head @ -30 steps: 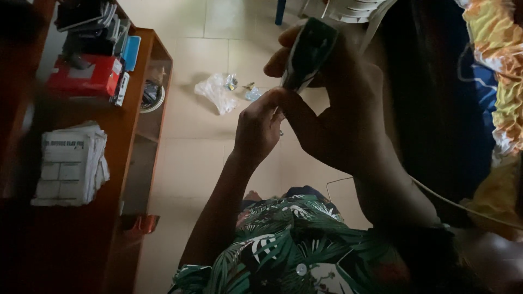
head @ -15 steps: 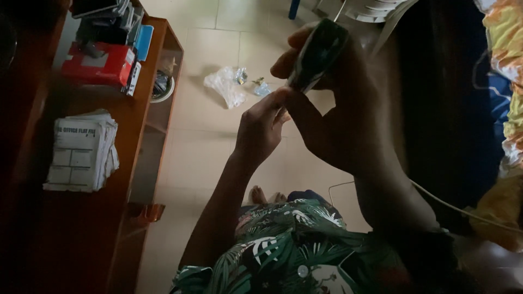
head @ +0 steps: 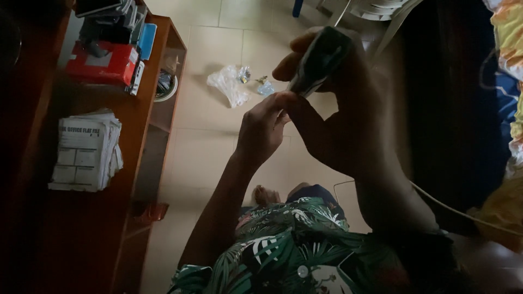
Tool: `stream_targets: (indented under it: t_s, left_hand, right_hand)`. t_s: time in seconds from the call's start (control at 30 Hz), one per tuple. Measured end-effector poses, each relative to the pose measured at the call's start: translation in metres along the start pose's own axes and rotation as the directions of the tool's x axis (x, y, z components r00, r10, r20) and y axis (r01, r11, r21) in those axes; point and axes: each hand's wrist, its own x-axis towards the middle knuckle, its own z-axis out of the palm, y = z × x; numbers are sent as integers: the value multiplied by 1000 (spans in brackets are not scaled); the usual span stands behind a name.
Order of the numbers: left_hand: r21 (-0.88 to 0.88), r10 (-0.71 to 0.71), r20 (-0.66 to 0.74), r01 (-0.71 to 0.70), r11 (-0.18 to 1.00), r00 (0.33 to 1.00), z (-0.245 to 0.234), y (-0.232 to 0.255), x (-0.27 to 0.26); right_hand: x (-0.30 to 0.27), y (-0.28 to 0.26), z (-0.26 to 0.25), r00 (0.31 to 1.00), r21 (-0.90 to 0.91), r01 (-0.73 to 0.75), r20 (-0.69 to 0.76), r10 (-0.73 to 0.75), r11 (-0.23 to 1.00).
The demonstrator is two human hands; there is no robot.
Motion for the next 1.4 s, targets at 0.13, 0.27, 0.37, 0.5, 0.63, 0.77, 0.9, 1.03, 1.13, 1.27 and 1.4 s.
stream_targets:
  t_s: [0.13,0.27,0.37,0.5,0.63,0.77,0.9,1.03,1.13,1.27,1.4]
  left_hand:
    - [-58,55,-22,-57,997,998,0,-5,4]
    - [-55,50,6,-50,997,999,0,-3,7]
    - [-90,65,-17,-66,994,998,-1,1,8]
    - [-34,47,19,-46,998,999,5,-3,11]
    - [-48,42,30,-41,998,999,13,5,17]
    - [-19,72,24,-72,997,997,19,2,13]
    - [-14,82,16,-81,997,997,24,6,12]
    - [-55,67,-15,-68,996,998,34,15,11]
    - [-100,15,-16,-16,995,1000,42,20,14]
    - [-49,-17,-40,15,999,999,53,29,15]
    - [10,-36,-60,37,999,998,71,27,14]
  right_hand:
    - [2,2,1,1000,11,0,-11,0,1000]
    - [2,6,0,1000,-20,-19,-7,18,1000]
    - [0,8,0,1000,-15,-25,-7,25,1000]
    - [0,8,-6,999,-8,-44,-20,43,999]
    - [-6,17,-15,999,-19,-36,-23,35,999]
    - [-9,19,-18,999,-65,41,-13,-42,997]
    - [-16,17,-21,1000,-40,25,-16,-25,999]
    - [-18,19,-30,1000,-26,-6,0,6,1000]
    - [-20,27,-39,1000,-10,19,16,-19,1000]
    - [-20,30,-53,999,8,33,40,-33,999]
    - [-23,37,-67,996,17,68,54,-68,998]
